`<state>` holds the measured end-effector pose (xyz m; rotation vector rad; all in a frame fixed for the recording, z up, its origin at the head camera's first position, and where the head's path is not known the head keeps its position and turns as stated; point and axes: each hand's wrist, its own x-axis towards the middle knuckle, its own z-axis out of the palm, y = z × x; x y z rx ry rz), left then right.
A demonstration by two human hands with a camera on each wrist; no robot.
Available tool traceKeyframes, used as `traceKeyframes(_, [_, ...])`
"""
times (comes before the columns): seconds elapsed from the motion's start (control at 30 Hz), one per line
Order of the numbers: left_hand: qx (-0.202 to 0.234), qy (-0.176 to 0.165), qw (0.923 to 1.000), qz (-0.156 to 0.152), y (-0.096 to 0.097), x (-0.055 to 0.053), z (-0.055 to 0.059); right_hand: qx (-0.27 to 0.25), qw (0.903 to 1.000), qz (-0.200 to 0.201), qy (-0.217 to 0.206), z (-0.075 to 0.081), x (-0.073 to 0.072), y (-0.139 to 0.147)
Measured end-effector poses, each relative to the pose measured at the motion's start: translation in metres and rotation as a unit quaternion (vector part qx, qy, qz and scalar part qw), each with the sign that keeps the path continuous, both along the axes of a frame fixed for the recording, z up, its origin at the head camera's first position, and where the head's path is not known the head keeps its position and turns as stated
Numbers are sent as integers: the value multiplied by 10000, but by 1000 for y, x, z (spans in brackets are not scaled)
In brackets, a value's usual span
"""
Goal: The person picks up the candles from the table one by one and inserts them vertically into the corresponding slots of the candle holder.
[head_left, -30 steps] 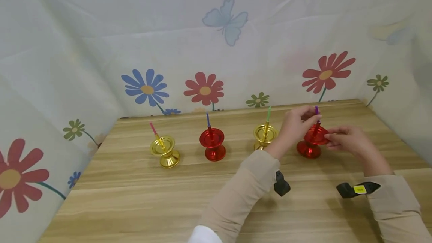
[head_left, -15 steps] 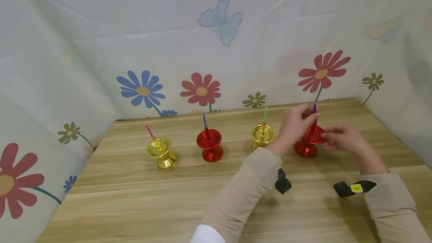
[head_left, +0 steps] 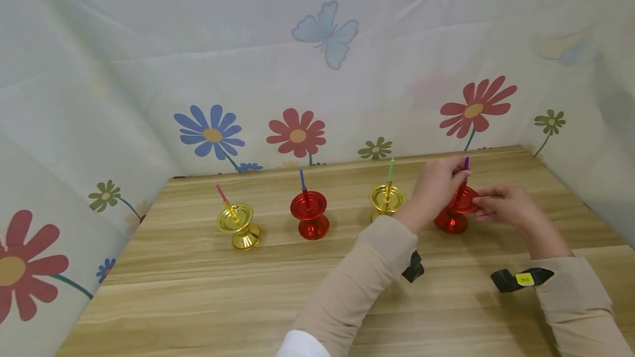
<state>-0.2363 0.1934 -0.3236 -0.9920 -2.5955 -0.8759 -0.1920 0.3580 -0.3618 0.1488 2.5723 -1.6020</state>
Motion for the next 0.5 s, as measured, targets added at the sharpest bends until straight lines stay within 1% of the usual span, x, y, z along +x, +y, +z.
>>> traceKeyframes(0.03, [-72,51,10000,27,0,1,0,11,10000,4,-13,0,0,0])
traceKeyframes(0.07, [-71,14,10000,32,1,2,1,25,10000,3,-23,0,0,0])
traceKeyframes(0.17, [97,-124,9999,8,0,1,0,62,10000,-4,-49,1,0,-1])
traceKeyframes(0.27, [375,-370,9986,-58,-1,-3,-2,73,10000,2,-26,2,0,-2])
traceKeyframes(0.3, [421,-398,9983,-98,-2,-4,-3,89,10000,15,-15,2,0,-3])
traceKeyframes(0.43, [357,-449,9981,-212,-3,-7,-5,107,9999,68,8,2,0,-2])
traceKeyframes(0.5, [244,-595,9977,-206,-4,-7,-6,63,9999,84,9,1,1,-2])
